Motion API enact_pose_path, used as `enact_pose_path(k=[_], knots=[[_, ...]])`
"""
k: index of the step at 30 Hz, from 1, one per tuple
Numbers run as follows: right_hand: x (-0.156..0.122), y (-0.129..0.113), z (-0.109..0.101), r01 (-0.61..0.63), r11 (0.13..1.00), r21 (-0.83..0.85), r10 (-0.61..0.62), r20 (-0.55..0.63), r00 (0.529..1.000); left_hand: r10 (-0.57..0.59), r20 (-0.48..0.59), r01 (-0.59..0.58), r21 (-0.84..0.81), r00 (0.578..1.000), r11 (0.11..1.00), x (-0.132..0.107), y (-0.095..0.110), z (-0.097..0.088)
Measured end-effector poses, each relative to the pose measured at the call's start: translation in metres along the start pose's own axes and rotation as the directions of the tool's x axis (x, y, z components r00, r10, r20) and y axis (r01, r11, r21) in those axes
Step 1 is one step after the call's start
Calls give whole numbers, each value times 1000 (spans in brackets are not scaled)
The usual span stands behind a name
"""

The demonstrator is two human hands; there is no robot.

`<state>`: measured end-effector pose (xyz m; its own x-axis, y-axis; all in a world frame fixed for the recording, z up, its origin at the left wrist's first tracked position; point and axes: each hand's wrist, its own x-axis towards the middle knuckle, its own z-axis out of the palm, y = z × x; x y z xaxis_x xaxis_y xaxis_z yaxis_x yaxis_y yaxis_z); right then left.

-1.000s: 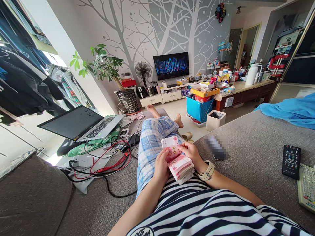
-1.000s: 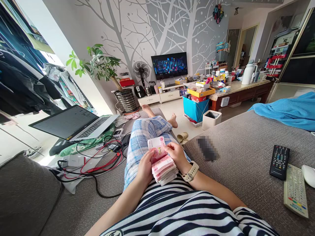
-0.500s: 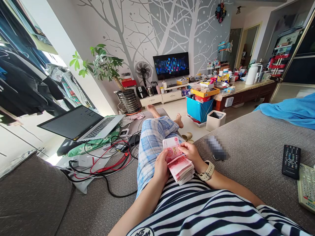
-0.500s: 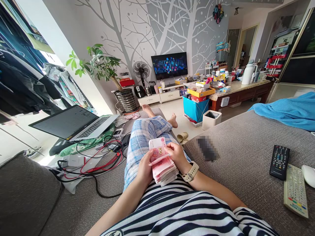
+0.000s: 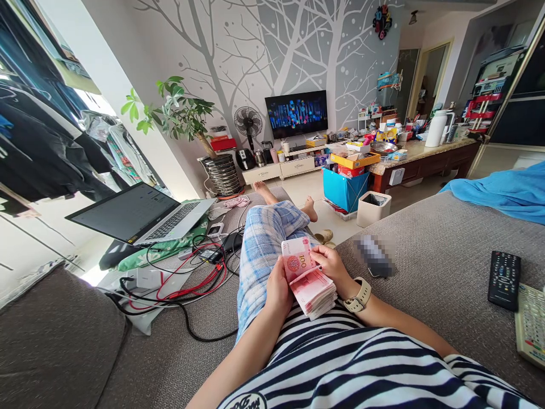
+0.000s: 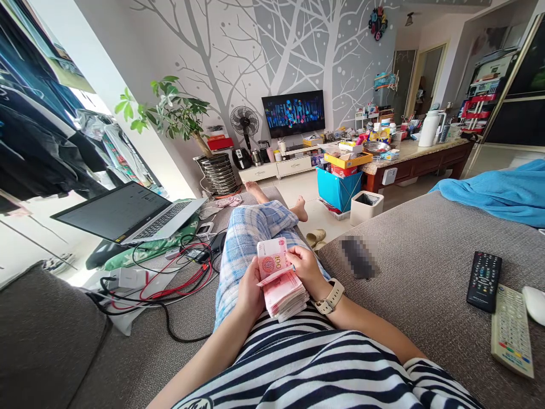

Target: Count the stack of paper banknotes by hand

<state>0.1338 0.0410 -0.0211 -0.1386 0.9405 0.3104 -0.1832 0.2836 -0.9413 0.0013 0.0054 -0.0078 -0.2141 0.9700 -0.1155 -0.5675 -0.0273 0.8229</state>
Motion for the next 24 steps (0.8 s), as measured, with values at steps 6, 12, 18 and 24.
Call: enact_pose_path(k=[6,12,18,24], knots=[[2,-18,-18,117,993,-33,-104,262,959,-109,0,109,-43,994,993,3,8,0],[2,-33,-36,306,938,-161,-184,514,838,-239,17,239,-53,971,970,3,24,-3],[4,-46,-25,324,937,-130,-211,529,822,-303,175,313,-36,937,949,-7,35,3],[14,-65,4,267,960,-80,-206,443,873,-233,171,242,-37,957,969,-20,51,6]])
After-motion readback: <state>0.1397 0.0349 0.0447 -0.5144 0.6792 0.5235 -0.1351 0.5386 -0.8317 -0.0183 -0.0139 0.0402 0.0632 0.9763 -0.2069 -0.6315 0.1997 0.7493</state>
